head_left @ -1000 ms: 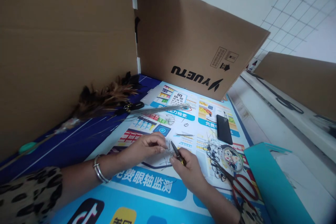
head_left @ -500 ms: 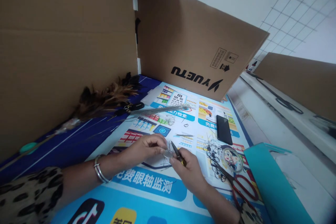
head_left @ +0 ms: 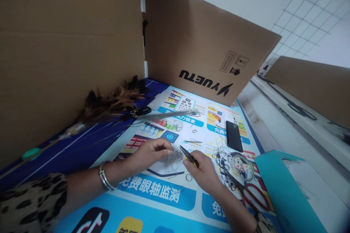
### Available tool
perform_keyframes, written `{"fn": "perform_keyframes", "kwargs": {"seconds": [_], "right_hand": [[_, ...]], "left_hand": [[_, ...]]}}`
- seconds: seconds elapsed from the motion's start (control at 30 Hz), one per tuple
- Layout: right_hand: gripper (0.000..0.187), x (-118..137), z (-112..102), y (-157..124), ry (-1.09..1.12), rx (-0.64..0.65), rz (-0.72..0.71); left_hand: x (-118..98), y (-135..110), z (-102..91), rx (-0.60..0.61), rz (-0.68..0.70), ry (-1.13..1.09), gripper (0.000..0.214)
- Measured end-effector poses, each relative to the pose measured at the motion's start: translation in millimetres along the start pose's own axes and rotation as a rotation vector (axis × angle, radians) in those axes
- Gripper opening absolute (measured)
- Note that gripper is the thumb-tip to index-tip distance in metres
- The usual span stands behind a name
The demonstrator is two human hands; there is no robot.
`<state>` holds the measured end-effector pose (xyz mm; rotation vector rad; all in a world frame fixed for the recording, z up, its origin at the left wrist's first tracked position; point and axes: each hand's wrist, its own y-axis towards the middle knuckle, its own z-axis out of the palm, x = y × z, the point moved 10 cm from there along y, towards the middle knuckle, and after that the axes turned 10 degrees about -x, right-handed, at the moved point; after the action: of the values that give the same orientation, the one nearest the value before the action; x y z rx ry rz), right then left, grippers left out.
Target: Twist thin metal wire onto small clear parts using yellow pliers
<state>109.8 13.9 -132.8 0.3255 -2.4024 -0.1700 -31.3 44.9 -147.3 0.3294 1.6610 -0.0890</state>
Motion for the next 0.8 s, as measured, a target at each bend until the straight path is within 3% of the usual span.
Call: {"fn": "perform_keyframes", "kwargs": {"seconds": [0.27, 0.8], "right_hand": [[0.017, -1.6, -2.7, 1.8, -0.272, 0.003, -0.077], [0.017, 13.3, -8.6, -1.2, -0.479, 0.073, -0.171]], "left_hand": [[-8.5, 0.4, -0.4, -0.015, 0.078, 0.122, 0.010], [-31.5, -8.7, 7.9, 0.035, 0.317, 0.291, 0.013]]}}
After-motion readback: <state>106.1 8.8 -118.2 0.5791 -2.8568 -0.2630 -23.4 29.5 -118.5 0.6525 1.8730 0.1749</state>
